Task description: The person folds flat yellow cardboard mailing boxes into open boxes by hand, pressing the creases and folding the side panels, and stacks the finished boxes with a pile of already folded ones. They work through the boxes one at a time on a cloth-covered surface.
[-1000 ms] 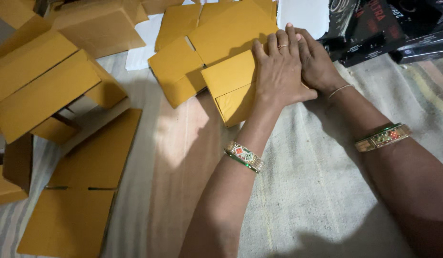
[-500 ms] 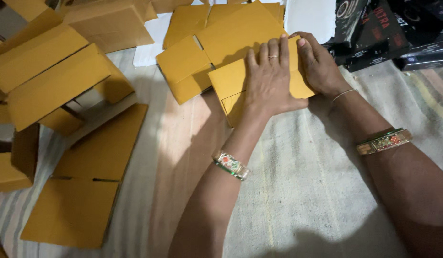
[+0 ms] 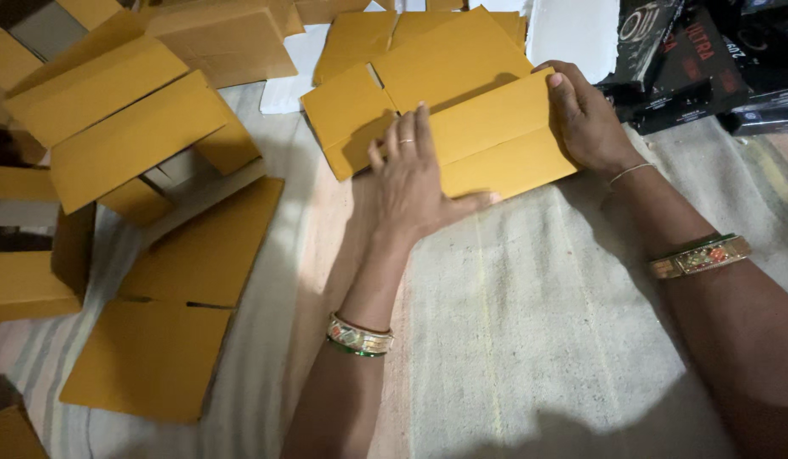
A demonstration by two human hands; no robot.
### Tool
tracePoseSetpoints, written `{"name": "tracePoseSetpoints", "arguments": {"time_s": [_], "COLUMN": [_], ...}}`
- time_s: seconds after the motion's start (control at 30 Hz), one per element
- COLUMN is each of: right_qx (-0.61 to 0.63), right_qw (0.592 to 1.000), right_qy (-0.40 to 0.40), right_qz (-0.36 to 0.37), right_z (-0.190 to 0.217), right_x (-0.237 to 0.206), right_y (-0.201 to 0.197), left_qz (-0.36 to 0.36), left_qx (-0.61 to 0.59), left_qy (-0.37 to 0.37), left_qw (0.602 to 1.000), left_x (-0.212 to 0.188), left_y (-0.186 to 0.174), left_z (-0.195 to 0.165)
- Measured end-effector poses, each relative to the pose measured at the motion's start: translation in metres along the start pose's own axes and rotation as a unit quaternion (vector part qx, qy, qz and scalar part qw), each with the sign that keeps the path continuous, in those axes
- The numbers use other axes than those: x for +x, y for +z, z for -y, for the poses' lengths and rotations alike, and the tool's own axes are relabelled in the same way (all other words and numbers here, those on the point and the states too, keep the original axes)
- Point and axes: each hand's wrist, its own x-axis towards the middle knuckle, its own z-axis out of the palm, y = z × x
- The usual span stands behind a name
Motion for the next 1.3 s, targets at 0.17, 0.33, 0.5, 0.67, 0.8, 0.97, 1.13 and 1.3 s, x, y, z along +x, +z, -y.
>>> {"name": "tracePoseSetpoints", "arguments": {"time_s": [0.17, 0.33, 0.5, 0.67, 0.8, 0.97, 1.13, 1.3], "right_qx": [0.069, 0.165, 0.280, 0.325, 0.347, 0.203, 0.071, 0.118], "right_qw": [0.998, 0.985, 0.953, 0.928, 0.900, 0.965, 0.994, 0.973], "right_qy": [0.013, 0.035, 0.112, 0.162, 0.235, 0.162, 0.084, 0.198], "right_qz": [0.001, -0.023, -0.028, -0.082, -0.118, -0.043, -0.022, -0.023], "right_z": [-0.005, -0.008, -0.011, -0.010, -0.004, -0.009, -0.019, -0.016], "right_x": [-0.001, -0.001, -0.002, -0.003, -0.005, 0.000, 0.001, 0.001], "right_y": [0.000, 0.004, -0.020, -0.023, 0.003, 0.007, 0.007, 0.010], "left_qz": [-0.049, 0.037, -0.055, -0.038, -0.088, -0.272, -0.194, -0.166], "left_qx": [-0.325, -0.594, -0.688, -0.960, -0.862, -0.533, -0.606, -0.689], "left_qy": [-0.167, -0.173, -0.107, 0.159, 0.064, -0.150, -0.301, -0.396], "left_qw": [0.930, 0.785, 0.716, 0.228, 0.494, 0.787, 0.710, 0.584], "left_x": [-0.015, -0.014, -0.009, -0.031, -0.037, -0.014, -0.012, -0.009], "left_y": [0.008, 0.015, -0.041, -0.145, -0.129, -0.051, -0.026, -0.026], "left_z": [0.032, 0.037, 0.050, 0.097, 0.112, 0.126, 0.127, 0.124]}}
